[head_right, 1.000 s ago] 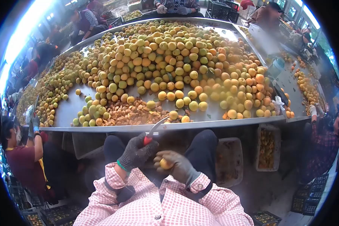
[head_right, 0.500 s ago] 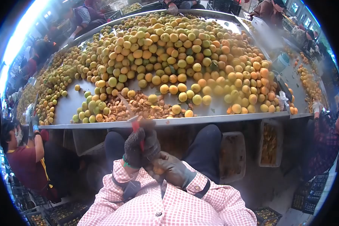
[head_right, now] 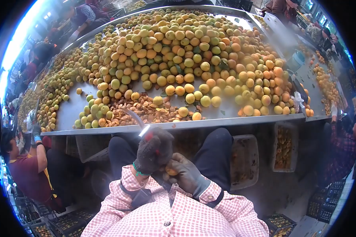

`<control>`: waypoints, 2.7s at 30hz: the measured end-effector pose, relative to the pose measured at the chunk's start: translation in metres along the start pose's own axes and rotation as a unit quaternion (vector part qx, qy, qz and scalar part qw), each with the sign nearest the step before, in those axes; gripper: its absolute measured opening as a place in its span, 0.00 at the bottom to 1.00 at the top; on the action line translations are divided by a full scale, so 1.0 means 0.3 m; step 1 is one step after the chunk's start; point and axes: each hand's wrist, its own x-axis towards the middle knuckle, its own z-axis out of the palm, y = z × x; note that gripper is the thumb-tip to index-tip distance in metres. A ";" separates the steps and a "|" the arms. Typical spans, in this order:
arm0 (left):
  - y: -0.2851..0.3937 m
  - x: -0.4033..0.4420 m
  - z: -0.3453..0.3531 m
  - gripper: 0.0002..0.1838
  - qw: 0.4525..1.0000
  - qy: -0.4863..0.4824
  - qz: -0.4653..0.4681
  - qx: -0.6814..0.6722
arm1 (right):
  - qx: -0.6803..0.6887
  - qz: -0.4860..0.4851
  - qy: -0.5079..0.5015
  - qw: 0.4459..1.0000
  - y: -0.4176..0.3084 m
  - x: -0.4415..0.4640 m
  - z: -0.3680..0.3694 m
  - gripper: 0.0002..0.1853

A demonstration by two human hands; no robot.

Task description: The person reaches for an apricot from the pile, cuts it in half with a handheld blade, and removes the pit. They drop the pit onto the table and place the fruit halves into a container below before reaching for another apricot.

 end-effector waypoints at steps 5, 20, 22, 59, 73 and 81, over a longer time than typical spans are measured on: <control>0.004 0.015 -0.018 0.22 0.995 0.041 0.024 -0.084 | 0.017 -0.032 0.047 0.998 -0.051 -0.034 0.090 0.17; -0.032 -0.017 -0.052 0.17 0.989 -0.007 0.065 0.132 | -0.183 -0.066 0.094 0.976 -0.022 -0.057 0.072 0.18; -0.027 -0.011 -0.048 0.16 0.999 -0.026 0.012 0.038 | -0.172 -0.035 0.105 0.979 -0.034 -0.058 0.076 0.18; 0.054 -0.022 0.030 0.12 0.993 0.005 0.070 -0.096 | -0.310 -0.248 0.045 0.917 0.022 -0.067 0.087 0.17; 0.058 0.001 0.052 0.12 0.984 0.052 -0.103 -0.139 | -0.322 -0.181 0.025 0.929 -0.002 -0.089 0.079 0.18; -0.022 -0.017 0.047 0.12 0.982 0.079 0.017 0.173 | -0.334 -0.193 0.054 0.921 0.021 -0.058 0.074 0.15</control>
